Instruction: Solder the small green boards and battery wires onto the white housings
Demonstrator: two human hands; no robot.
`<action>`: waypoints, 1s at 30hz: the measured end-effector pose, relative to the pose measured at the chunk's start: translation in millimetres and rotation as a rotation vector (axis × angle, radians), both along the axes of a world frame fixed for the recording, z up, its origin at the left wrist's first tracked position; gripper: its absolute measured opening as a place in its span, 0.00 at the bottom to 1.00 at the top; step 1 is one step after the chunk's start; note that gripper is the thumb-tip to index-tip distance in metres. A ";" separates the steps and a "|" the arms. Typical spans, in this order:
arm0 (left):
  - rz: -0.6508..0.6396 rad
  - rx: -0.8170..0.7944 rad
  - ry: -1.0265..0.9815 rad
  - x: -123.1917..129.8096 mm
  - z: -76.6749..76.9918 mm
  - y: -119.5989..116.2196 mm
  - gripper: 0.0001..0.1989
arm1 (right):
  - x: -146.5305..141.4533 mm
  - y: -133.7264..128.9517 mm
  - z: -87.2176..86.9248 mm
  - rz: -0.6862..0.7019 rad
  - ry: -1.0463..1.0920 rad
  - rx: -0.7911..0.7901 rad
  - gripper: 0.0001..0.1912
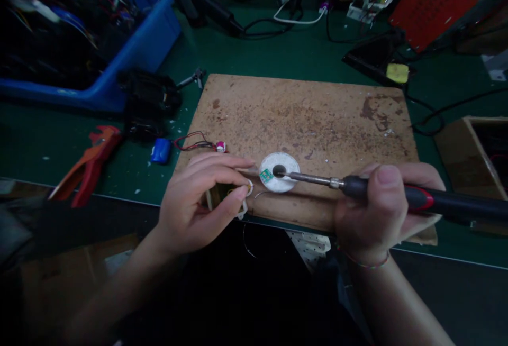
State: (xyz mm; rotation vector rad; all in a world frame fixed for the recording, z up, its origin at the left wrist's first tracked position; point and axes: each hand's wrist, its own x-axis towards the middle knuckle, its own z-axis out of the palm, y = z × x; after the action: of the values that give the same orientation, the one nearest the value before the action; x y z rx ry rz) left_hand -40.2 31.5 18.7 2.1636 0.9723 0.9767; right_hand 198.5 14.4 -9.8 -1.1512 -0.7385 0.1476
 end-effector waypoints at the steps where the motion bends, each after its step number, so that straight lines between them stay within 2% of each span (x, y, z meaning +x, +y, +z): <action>1: 0.024 0.024 0.023 -3.4 1.3 -2.4 0.04 | 0.0 0.7 0.2 -0.005 -0.017 0.019 0.15; 5: 0.158 0.199 0.055 -19.4 7.3 -22.9 0.20 | 3.0 1.5 0.9 0.018 -0.077 0.141 0.12; 7: 0.147 0.264 0.047 -24.0 5.5 -39.5 0.21 | 6.2 0.6 0.7 0.005 -0.048 0.165 0.13; 10: -0.047 0.301 0.110 -20.1 -11.0 -65.8 0.12 | 10.9 -0.6 0.4 -0.029 -0.001 0.178 0.15; 12: -0.146 0.345 0.219 -12.3 -28.2 -78.7 0.11 | 12.0 -0.3 0.8 -0.041 0.020 0.183 0.14; 14: -0.167 0.343 0.306 -4.8 -43.4 -85.6 0.12 | 10.6 0.7 1.9 -0.037 0.026 0.186 0.13; 16: -0.175 0.328 0.317 -0.8 -50.3 -87.0 0.09 | 6.8 1.9 3.6 -0.016 0.031 0.193 0.13; 19: -0.161 0.299 0.205 -1.8 -42.3 -83.5 0.09 | -1.5 2.8 6.7 0.043 0.044 0.174 0.11; 25: -0.002 0.024 -0.138 -11.1 -6.8 -65.6 0.17 | -18.3 6.2 13.0 0.225 0.025 0.039 0.12; 30: 0.211 0.034 -0.106 -12.1 -1.0 -50.7 0.10 | -28.2 9.4 10.3 0.256 0.003 0.011 0.07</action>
State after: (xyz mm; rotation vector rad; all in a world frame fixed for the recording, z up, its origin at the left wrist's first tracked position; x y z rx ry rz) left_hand -52.3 -19.2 17.7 2.0435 1.1564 1.2015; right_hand 170.3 23.8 0.5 -1.0427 -0.8818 0.3595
